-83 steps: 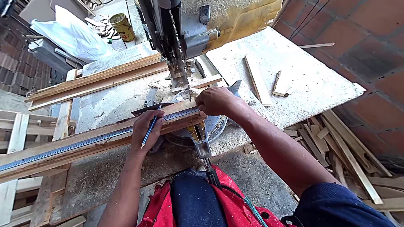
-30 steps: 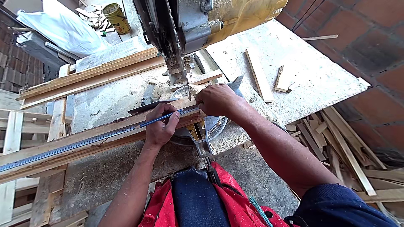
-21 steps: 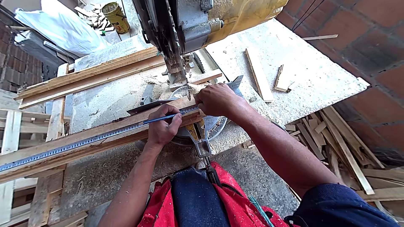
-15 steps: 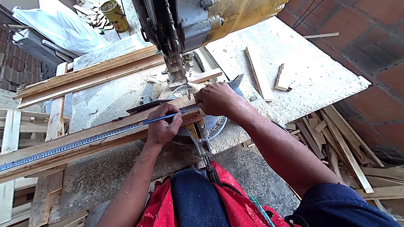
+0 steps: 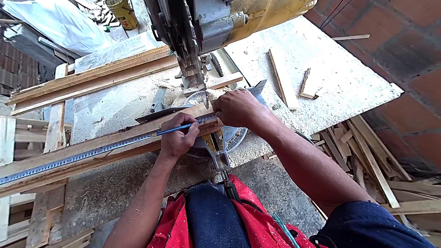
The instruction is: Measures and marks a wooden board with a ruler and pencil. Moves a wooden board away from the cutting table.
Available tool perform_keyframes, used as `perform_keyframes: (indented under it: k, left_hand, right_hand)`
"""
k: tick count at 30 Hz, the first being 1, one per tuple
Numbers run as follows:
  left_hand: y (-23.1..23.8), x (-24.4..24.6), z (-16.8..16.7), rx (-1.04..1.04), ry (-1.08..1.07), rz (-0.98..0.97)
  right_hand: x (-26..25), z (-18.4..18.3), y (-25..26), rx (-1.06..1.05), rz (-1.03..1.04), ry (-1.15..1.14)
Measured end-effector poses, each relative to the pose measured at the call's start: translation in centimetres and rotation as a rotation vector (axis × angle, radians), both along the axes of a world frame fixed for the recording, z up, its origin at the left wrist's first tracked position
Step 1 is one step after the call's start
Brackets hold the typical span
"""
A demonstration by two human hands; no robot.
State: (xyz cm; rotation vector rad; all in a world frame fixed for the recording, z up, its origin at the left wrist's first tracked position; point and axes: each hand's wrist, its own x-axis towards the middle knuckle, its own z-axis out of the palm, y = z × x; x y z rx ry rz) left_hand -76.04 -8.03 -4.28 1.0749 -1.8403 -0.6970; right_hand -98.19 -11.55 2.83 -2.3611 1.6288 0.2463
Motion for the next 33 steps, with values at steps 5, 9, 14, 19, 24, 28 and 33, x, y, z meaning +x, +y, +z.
perform_keyframes:
  k: [5,9,14,19,24,28,33]
  left_hand:
    - [-0.03,0.05,0.01,-0.006,0.002,-0.006]
    - [-0.02,0.15,0.11,0.01,0.002,-0.015]
    - [-0.08,0.19,0.16,0.021,0.006,-0.021]
    - [-0.22,0.26,0.29,0.025,-0.004,-0.03]
    - [-0.3,0.39,0.44,0.051,0.005,-0.054]
    - [-0.32,0.39,0.41,0.04,-0.006,-0.044]
    - [-0.27,0.39,0.48,0.057,0.009,-0.045]
  right_hand:
    - [-0.01,0.01,0.02,-0.005,0.005,-0.002]
    - [-0.05,-0.02,0.01,-0.008,0.012,-0.01]
    - [-0.01,0.06,-0.01,-0.001,0.014,0.0]
    - [-0.01,-0.03,-0.01,-0.008,0.013,0.003]
    - [-0.02,-0.03,-0.01,-0.007,0.018,0.003]
    - [0.03,0.0,0.0,-0.009,0.013,0.002]
    - [0.08,0.15,-0.02,0.005,0.012,0.012]
